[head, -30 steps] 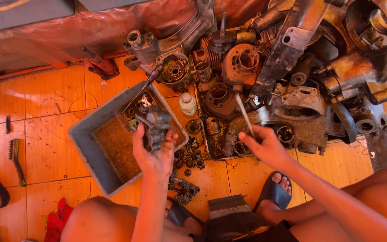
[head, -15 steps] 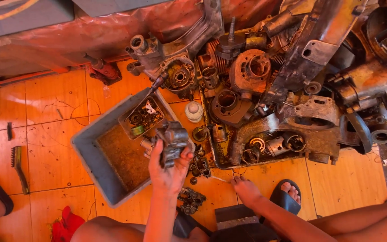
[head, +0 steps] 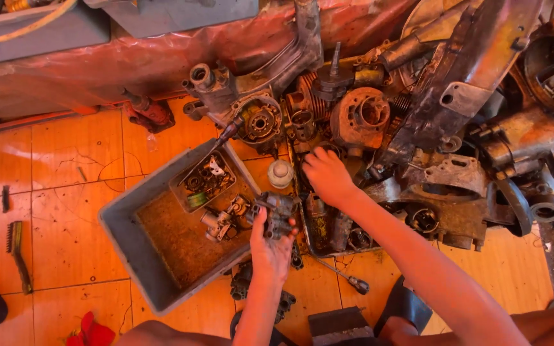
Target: Removing screws from a motorcycle carburetor using a screwdriver to disassemble it.
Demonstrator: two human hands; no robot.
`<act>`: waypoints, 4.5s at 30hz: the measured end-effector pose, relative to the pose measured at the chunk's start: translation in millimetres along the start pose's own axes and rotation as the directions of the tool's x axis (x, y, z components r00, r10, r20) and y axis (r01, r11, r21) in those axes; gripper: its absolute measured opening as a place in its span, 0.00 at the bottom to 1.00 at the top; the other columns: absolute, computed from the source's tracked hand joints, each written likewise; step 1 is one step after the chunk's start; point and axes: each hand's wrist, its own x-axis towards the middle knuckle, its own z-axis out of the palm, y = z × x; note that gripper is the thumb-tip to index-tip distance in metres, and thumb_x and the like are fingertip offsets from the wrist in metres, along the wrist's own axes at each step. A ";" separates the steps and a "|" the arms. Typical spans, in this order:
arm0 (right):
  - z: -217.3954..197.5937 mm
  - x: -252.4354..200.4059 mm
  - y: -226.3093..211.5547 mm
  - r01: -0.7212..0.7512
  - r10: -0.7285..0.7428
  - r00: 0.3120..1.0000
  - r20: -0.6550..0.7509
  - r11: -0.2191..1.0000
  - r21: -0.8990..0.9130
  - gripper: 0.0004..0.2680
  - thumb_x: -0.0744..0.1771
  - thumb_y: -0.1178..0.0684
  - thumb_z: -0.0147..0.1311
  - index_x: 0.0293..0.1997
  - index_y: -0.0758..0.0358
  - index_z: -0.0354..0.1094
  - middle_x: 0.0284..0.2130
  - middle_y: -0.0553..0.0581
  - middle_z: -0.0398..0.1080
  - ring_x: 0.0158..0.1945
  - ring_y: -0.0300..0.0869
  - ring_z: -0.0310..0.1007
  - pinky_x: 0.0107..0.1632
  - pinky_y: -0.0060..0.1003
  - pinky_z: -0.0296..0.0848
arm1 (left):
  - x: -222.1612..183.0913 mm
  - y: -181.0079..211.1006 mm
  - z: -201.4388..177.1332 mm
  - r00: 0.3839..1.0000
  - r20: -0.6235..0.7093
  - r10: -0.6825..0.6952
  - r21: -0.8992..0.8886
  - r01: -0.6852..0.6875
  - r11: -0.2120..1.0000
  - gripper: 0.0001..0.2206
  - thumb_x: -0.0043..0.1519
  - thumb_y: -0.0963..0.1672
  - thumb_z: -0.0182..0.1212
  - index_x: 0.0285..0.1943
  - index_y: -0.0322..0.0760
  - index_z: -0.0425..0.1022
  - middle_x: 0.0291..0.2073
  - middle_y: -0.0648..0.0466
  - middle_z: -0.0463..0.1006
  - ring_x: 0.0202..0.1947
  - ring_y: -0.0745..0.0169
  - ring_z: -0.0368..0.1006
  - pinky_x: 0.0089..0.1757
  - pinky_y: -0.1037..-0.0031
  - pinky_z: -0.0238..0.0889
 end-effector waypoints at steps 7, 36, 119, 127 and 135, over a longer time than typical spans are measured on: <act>51.7 81.4 13.8 0.132 -0.008 0.802 0.597 0.978 -0.164 0.11 0.69 0.49 0.56 0.59 0.49 0.70 0.60 0.56 0.65 0.72 0.57 0.47 0.70 0.70 0.53 | 1.3 17.5 6.3 0.991 -0.135 -0.020 0.014 0.022 1.000 0.18 0.63 0.51 0.57 0.54 0.36 0.69 0.38 0.48 0.73 0.33 0.55 0.69 0.40 0.65 0.67; 148.6 102.2 8.2 -0.105 0.101 0.867 0.489 0.994 -0.020 0.03 0.60 0.54 0.62 0.27 0.47 0.72 0.29 0.53 0.73 0.52 0.52 0.63 0.57 0.54 0.57 | 3.6 41.5 1.7 0.993 -0.083 0.079 -0.032 -0.082 0.996 0.17 0.64 0.49 0.56 0.55 0.33 0.72 0.34 0.47 0.73 0.31 0.56 0.68 0.44 0.64 0.67; -104.3 -144.8 -135.1 -0.530 0.224 0.823 0.523 0.635 0.562 0.13 0.68 0.47 0.55 0.50 0.68 0.72 0.45 0.72 0.74 0.51 0.60 0.76 0.51 0.53 0.76 | -45.9 20.3 -43.4 0.948 0.299 0.106 -0.033 -0.101 0.994 0.27 0.69 0.50 0.52 0.75 0.35 0.59 0.67 0.31 0.64 0.46 0.47 0.68 0.45 0.56 0.57; 158.0 -284.9 -132.9 -0.539 0.250 0.594 0.765 0.830 0.147 0.28 0.68 0.35 0.60 0.70 0.48 0.44 0.59 0.60 0.58 0.57 0.60 0.63 0.52 0.59 0.70 | -87.1 -15.4 -13.5 0.899 0.431 0.077 0.085 -0.125 0.989 0.19 0.64 0.55 0.54 0.50 0.40 0.67 0.40 0.46 0.75 0.40 0.52 0.74 0.31 0.67 0.70; 129.8 -304.5 -75.9 -0.558 0.108 0.524 0.845 0.793 0.244 0.03 0.73 0.51 0.42 0.48 0.45 0.61 0.43 0.54 0.62 0.32 0.48 0.55 0.39 0.53 0.60 | -90.3 -33.5 -8.0 0.991 0.132 0.006 0.584 -0.082 0.807 0.46 0.54 0.64 0.41 0.83 0.52 0.41 0.82 0.64 0.37 0.80 0.65 0.30 0.71 0.54 0.25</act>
